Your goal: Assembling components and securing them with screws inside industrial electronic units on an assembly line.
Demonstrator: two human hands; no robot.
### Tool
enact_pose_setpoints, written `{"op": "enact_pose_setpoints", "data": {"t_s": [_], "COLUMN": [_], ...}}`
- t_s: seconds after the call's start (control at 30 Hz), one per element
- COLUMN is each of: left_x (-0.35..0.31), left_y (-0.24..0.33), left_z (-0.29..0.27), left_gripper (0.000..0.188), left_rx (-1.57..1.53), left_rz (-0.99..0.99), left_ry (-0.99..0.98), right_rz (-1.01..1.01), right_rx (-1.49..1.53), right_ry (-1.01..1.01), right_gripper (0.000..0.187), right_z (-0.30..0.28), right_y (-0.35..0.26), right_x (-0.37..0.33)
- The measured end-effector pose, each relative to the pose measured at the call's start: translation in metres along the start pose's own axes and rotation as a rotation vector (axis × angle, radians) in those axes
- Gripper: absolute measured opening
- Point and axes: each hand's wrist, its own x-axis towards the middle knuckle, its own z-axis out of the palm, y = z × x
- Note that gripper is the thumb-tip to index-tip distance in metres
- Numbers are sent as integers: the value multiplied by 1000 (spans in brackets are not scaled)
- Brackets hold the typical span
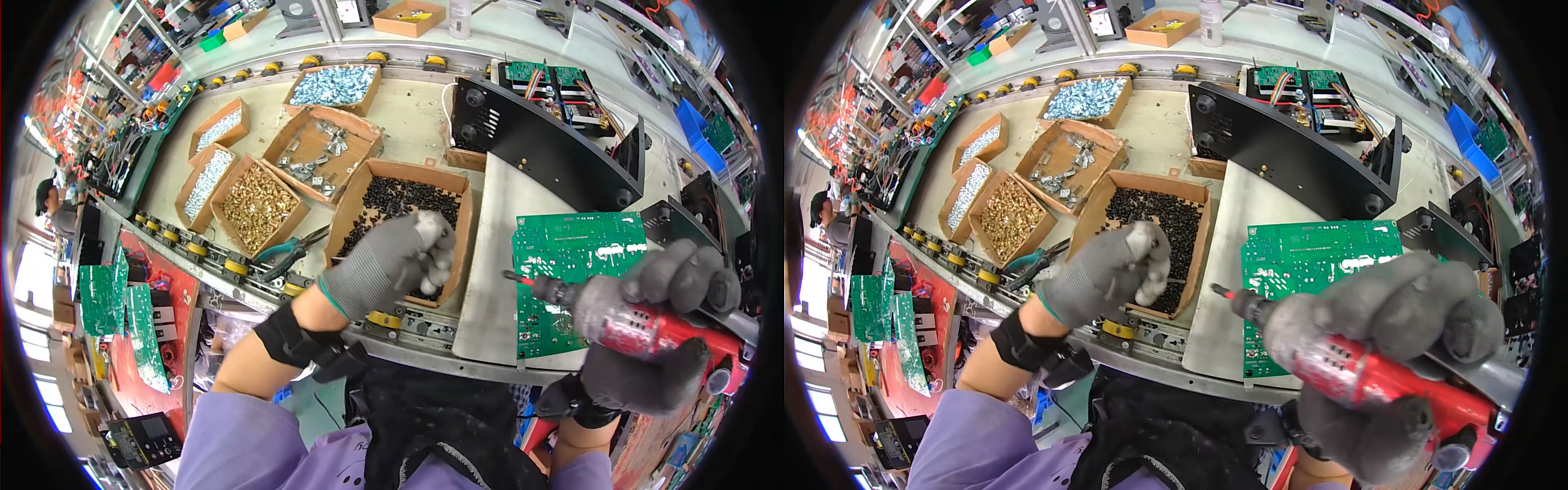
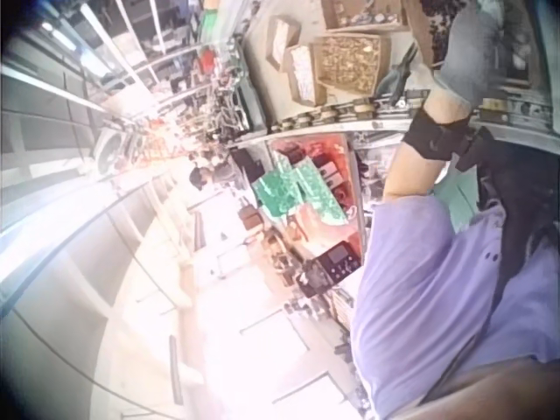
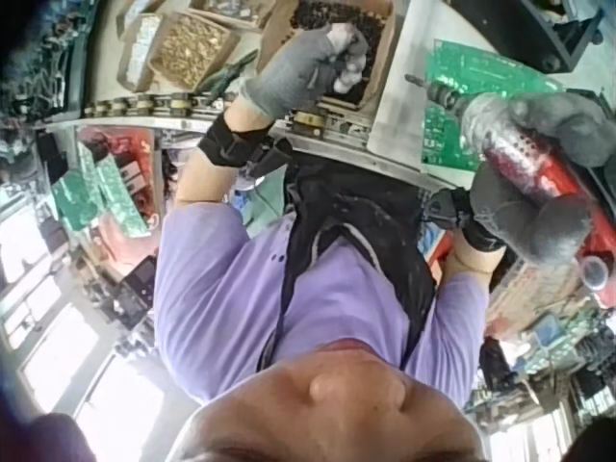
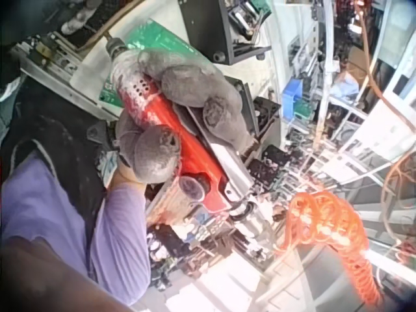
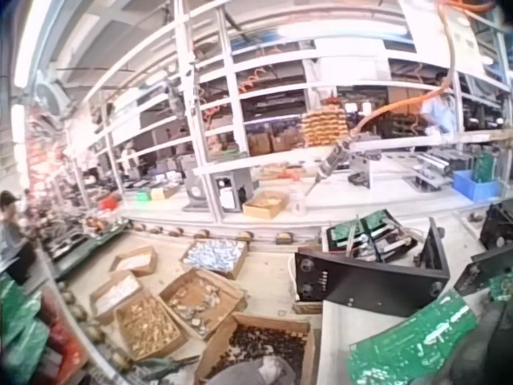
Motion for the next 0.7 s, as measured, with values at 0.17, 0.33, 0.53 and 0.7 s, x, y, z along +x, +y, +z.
{"op": "enact_pose_setpoints", "data": {"t_s": [0.17, 0.33, 0.53, 0.7], "left_x": [-9, -9, -12, 19], "left_y": [-6, -3, -9, 31], "left_z": [21, 21, 25, -34], "left_gripper": [39, 36, 43, 44], "left_rx": [-86, -78, 13, 443], "left_rz": [25, 14, 89, 98], "left_ry": [-72, -105, -55, 111], "right_rz": [40, 56, -4, -86], "right_rx": [56, -6, -27, -81], "right_ry": [-10, -15, -18, 147], "right_gripper": [41, 40, 43, 48], "right_z": [33, 42, 42, 22], "right_y": [21, 27, 30, 12], "right_x": [1, 1, -3, -5]}}
